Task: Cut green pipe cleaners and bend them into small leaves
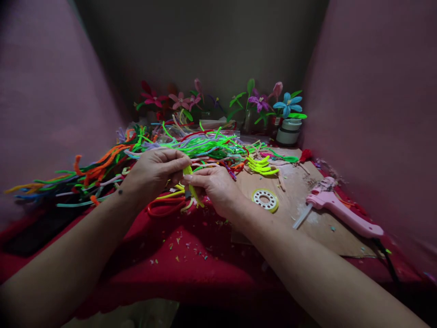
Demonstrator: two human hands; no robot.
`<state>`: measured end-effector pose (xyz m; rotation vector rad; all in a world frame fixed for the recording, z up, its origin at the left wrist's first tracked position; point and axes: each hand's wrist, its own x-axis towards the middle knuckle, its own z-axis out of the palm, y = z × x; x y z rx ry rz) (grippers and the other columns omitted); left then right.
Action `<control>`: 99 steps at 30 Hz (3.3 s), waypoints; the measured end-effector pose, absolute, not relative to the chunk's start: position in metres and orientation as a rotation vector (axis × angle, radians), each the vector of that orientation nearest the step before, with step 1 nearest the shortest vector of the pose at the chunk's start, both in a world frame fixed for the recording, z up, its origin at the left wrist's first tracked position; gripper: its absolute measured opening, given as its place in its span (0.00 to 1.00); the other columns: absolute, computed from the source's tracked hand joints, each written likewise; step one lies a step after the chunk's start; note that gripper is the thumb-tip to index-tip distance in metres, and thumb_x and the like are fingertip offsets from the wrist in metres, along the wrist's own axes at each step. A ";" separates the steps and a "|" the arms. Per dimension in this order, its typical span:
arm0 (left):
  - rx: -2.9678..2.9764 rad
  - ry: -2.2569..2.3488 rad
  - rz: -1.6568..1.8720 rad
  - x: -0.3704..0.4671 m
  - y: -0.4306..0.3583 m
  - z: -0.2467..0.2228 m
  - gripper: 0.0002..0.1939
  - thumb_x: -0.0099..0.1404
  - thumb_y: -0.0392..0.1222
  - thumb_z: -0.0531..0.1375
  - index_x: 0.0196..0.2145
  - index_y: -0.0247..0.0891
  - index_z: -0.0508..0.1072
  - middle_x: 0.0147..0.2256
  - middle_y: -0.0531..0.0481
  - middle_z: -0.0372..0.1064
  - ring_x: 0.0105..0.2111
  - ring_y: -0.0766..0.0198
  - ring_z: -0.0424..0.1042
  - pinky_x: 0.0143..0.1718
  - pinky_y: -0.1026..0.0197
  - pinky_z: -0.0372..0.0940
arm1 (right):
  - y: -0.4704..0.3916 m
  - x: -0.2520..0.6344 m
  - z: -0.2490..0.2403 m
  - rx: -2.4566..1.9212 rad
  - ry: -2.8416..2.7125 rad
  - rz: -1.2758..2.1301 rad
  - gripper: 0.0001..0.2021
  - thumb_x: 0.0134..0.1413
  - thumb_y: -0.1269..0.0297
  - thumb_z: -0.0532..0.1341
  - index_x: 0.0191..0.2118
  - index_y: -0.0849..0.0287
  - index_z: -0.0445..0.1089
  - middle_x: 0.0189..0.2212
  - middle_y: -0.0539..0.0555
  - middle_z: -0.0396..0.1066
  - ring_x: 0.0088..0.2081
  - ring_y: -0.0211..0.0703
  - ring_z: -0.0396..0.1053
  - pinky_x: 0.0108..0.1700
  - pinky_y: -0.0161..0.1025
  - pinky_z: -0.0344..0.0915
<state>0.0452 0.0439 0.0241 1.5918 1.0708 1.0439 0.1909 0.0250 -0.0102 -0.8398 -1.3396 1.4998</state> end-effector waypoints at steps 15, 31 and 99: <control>1.936 1.305 1.185 0.051 0.038 0.023 0.08 0.53 0.39 0.61 0.20 0.34 0.71 0.15 0.56 0.64 0.15 0.73 0.61 0.16 0.70 0.55 | 0.026 0.188 -0.014 -0.850 -1.330 1.431 0.09 0.45 0.65 0.59 0.18 0.61 0.68 0.14 0.47 0.62 0.18 0.31 0.56 0.22 0.32 0.54; 1.454 0.975 0.882 0.041 0.049 0.022 0.09 0.53 0.42 0.64 0.24 0.33 0.70 0.15 0.55 0.63 0.14 0.75 0.57 0.14 0.70 0.49 | 0.029 0.191 -0.011 -0.884 -1.184 1.416 0.09 0.37 0.62 0.66 0.21 0.62 0.68 0.18 0.48 0.66 0.20 0.32 0.59 0.24 0.33 0.58; 2.336 1.347 1.170 0.059 0.034 0.007 0.13 0.59 0.35 0.56 0.18 0.36 0.62 0.16 0.58 0.54 0.19 0.72 0.54 0.23 0.65 0.48 | 0.019 0.188 -0.022 -1.174 -1.650 0.636 0.05 0.50 0.67 0.54 0.26 0.58 0.65 0.18 0.47 0.64 0.20 0.34 0.60 0.25 0.32 0.56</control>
